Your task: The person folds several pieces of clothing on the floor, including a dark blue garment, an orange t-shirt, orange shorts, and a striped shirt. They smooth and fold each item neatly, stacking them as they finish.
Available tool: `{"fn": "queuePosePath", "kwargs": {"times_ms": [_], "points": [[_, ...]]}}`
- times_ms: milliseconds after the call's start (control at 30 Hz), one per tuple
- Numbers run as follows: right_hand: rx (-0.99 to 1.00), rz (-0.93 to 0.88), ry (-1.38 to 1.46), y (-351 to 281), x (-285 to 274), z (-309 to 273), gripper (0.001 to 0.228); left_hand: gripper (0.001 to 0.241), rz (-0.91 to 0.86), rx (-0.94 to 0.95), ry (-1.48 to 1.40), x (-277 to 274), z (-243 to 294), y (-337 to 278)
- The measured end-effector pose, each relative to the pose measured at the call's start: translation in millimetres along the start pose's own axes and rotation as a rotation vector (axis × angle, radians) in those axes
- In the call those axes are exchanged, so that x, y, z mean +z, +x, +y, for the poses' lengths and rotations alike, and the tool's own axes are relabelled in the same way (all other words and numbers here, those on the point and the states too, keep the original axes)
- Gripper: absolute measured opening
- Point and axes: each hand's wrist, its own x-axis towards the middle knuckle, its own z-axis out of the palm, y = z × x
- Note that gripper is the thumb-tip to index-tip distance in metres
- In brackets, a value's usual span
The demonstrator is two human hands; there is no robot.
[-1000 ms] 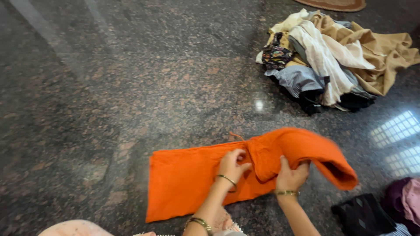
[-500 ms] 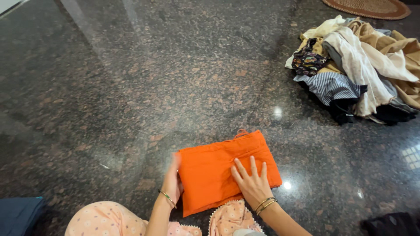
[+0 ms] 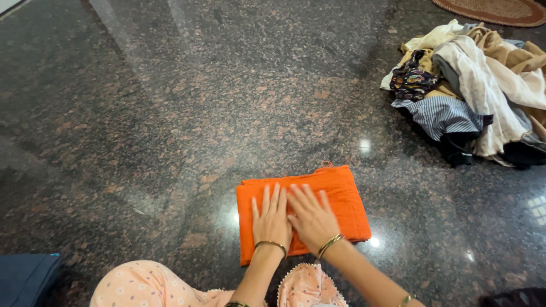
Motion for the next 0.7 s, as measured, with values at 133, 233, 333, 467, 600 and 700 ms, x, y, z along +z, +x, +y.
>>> {"fn": "queuePosePath", "kwargs": {"times_ms": [133,233,333,467,600,700], "points": [[0.306,-0.043,-0.177,-16,20,69,0.086,0.077,-0.251,-0.087,-0.168,-27,-4,-1],[0.704,-0.111,0.024,-33,37,117,0.095,0.082,-0.571,-0.172,-0.151,-51,-5,12],[0.550,-0.023,-0.094,-66,53,142,0.075,0.084,-0.627,-0.151,-0.116,-65,-9,18],[0.716,0.054,0.110,-79,63,143,0.062,0.083,-0.519,-0.065,-0.107,-51,-24,24],[1.020,-0.093,1.133,-49,42,127,0.050,0.078,-0.377,-0.079,-0.117,-17,-32,12],[1.057,-0.213,1.656,-31,4,102,0.051,0.076,-0.160,-0.124,-0.107,1,-27,-23]]}}
